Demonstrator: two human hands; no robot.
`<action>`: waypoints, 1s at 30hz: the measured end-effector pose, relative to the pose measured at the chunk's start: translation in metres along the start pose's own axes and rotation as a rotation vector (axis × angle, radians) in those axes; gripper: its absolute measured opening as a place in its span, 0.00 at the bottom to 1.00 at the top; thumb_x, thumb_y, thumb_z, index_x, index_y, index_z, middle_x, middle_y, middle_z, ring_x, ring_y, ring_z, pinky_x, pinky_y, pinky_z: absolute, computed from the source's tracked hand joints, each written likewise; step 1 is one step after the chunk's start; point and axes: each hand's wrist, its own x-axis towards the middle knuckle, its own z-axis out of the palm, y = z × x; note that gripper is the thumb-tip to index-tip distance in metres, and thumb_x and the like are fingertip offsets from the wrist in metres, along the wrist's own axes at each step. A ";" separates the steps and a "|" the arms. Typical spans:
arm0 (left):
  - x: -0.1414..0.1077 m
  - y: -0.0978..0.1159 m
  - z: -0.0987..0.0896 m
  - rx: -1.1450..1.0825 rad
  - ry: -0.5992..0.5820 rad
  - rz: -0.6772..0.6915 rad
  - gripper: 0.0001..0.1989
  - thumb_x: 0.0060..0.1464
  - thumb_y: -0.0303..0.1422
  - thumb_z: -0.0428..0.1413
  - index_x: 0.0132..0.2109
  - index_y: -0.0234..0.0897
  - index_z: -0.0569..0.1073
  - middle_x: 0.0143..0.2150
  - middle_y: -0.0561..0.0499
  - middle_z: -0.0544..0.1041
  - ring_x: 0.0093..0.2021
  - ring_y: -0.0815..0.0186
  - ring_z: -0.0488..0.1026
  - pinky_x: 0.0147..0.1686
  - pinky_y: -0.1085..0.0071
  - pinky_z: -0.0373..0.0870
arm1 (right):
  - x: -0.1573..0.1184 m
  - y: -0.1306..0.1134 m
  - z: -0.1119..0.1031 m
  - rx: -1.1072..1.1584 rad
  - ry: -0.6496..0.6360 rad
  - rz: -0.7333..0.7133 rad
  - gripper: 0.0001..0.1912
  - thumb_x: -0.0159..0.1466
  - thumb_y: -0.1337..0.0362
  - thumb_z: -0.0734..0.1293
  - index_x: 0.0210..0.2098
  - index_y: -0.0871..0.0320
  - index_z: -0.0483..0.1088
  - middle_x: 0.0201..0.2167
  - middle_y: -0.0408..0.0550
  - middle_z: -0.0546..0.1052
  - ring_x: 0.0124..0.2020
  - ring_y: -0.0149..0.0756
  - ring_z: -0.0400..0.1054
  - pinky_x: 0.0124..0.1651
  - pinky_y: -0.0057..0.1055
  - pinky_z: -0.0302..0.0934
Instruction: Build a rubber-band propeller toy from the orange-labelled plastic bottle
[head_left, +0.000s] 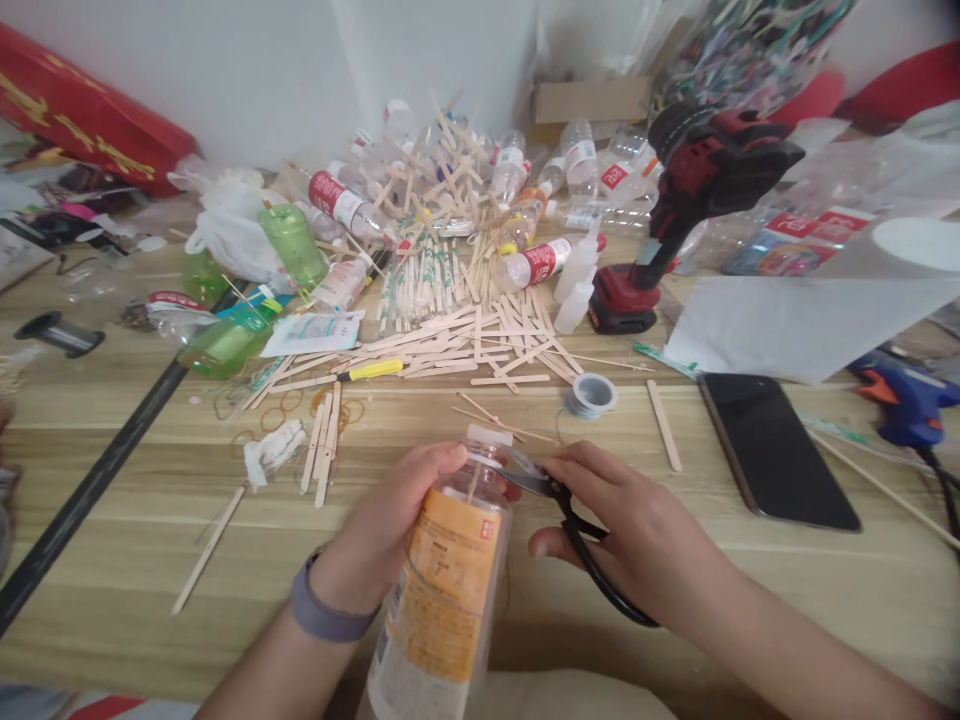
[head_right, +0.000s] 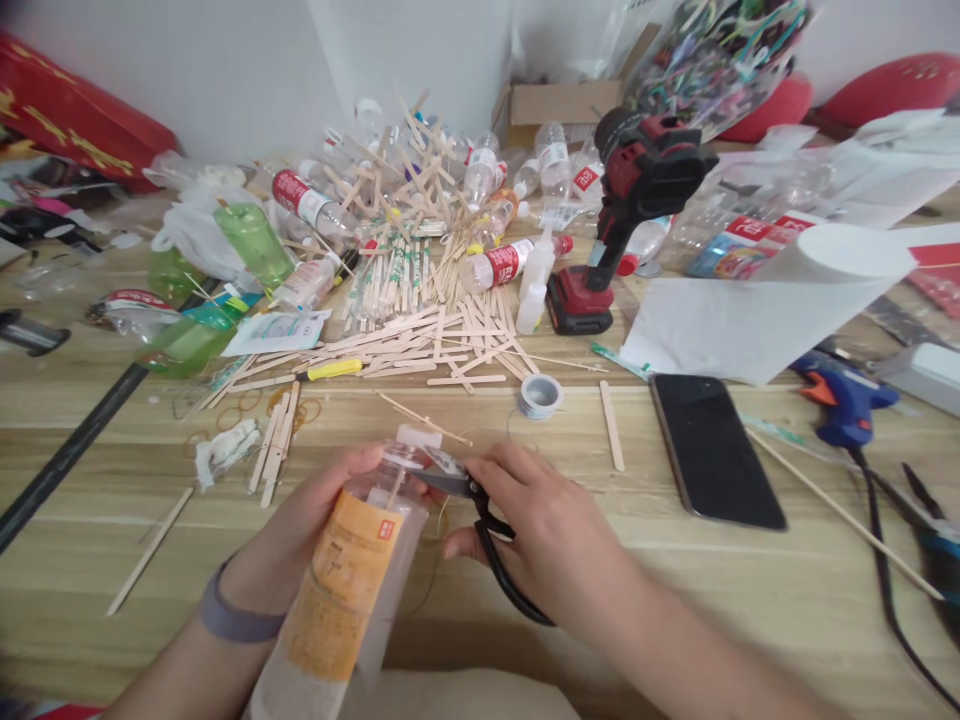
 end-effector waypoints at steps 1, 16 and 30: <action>0.000 -0.001 0.000 -0.027 -0.004 -0.009 0.16 0.53 0.42 0.55 0.37 0.33 0.79 0.33 0.47 0.82 0.34 0.63 0.76 0.35 0.71 0.68 | 0.000 0.000 0.001 -0.008 0.025 -0.013 0.23 0.65 0.45 0.61 0.44 0.58 0.70 0.37 0.54 0.75 0.37 0.44 0.73 0.35 0.37 0.69; 0.006 -0.013 -0.006 -0.058 -0.059 -0.004 0.15 0.50 0.41 0.59 0.36 0.32 0.80 0.32 0.47 0.82 0.32 0.64 0.76 0.33 0.72 0.69 | -0.003 0.003 0.004 0.098 0.015 -0.062 0.21 0.67 0.49 0.60 0.47 0.59 0.70 0.35 0.52 0.76 0.35 0.41 0.74 0.34 0.33 0.68; 0.004 -0.012 -0.004 -0.054 -0.070 -0.008 0.16 0.48 0.43 0.60 0.32 0.31 0.79 0.30 0.46 0.81 0.30 0.65 0.75 0.32 0.72 0.68 | -0.005 -0.005 0.000 0.156 -0.067 0.001 0.21 0.66 0.46 0.60 0.38 0.60 0.69 0.30 0.49 0.72 0.30 0.37 0.71 0.29 0.30 0.65</action>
